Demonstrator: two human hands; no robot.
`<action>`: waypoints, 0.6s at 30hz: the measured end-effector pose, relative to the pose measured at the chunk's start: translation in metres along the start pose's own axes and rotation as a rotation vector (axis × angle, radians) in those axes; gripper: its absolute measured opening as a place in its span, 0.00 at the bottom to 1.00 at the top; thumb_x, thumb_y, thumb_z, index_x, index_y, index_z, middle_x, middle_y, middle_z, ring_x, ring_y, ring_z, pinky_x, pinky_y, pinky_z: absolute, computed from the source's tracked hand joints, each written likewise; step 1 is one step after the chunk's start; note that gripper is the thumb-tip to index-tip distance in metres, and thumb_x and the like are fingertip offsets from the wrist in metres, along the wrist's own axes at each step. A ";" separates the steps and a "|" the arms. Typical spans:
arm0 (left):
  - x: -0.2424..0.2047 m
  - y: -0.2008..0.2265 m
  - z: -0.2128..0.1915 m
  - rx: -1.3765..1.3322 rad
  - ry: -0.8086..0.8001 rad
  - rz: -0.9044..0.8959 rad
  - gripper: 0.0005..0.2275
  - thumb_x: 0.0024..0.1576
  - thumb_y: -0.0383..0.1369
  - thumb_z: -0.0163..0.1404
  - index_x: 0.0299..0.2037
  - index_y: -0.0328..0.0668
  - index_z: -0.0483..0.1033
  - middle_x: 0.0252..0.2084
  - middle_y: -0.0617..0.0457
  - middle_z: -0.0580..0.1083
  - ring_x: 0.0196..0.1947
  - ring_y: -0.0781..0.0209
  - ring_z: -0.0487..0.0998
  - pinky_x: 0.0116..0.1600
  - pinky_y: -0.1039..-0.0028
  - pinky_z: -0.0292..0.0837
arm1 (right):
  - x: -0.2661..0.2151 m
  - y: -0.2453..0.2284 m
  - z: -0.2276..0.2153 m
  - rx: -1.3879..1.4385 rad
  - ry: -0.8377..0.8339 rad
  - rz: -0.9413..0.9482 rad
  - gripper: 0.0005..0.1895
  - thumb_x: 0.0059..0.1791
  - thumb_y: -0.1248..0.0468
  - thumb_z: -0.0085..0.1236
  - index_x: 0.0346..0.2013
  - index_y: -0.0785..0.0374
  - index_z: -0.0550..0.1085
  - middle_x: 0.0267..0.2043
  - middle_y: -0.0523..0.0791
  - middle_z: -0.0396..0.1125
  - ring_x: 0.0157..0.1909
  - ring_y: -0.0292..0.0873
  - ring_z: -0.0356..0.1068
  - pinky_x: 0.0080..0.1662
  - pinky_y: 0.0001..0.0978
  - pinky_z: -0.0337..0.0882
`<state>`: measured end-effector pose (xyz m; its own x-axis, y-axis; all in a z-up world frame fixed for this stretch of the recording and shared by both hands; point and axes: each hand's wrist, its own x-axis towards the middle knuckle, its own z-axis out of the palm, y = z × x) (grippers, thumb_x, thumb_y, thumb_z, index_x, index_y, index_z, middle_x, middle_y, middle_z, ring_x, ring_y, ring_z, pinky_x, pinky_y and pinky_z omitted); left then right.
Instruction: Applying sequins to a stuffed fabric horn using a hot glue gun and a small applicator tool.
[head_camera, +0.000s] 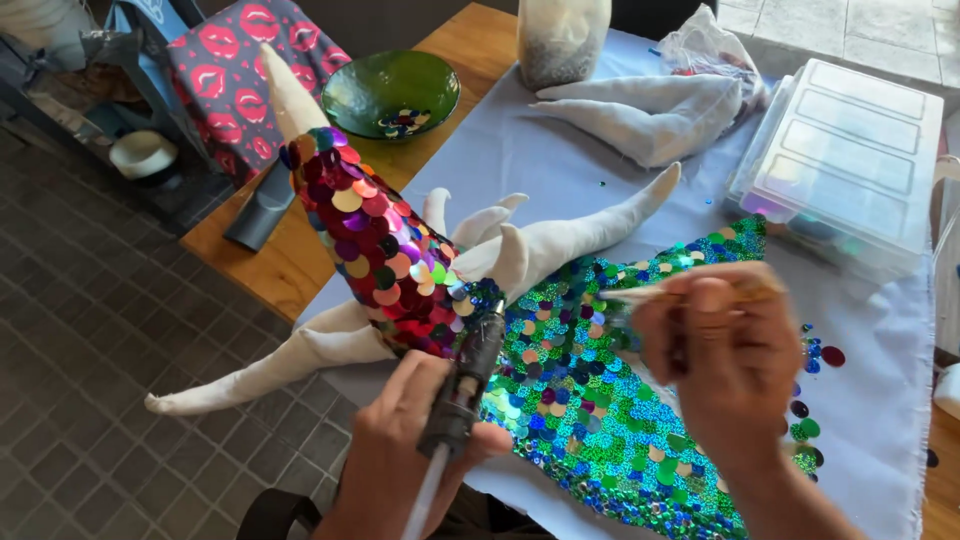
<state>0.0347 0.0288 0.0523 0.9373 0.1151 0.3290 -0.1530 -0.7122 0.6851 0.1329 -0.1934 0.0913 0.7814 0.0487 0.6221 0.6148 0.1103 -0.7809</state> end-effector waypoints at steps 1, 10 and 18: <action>0.000 -0.001 0.005 0.077 0.035 0.017 0.30 0.52 0.67 0.38 0.38 0.47 0.69 0.31 0.55 0.66 0.21 0.55 0.73 0.22 0.63 0.71 | 0.001 -0.001 0.006 0.005 -0.018 0.011 0.09 0.62 0.58 0.41 0.44 0.60 0.66 0.27 0.48 0.68 0.15 0.32 0.56 0.20 0.22 0.55; 0.002 -0.005 0.021 0.320 0.144 0.037 0.30 0.46 0.69 0.49 0.35 0.49 0.66 0.32 0.57 0.65 0.21 0.46 0.76 0.17 0.59 0.67 | -0.007 0.014 0.028 0.101 -0.061 0.074 0.10 0.61 0.60 0.42 0.43 0.63 0.66 0.29 0.51 0.70 0.13 0.35 0.56 0.21 0.24 0.58; 0.001 -0.011 0.028 0.349 0.135 0.028 0.30 0.47 0.69 0.49 0.34 0.49 0.64 0.31 0.56 0.64 0.21 0.45 0.75 0.17 0.58 0.67 | -0.008 0.019 0.030 0.105 -0.093 0.100 0.09 0.61 0.61 0.41 0.45 0.63 0.67 0.35 0.53 0.75 0.13 0.36 0.58 0.20 0.23 0.58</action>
<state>0.0464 0.0174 0.0276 0.8811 0.1661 0.4428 -0.0397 -0.9070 0.4192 0.1347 -0.1615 0.0734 0.8220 0.1559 0.5477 0.5158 0.2035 -0.8322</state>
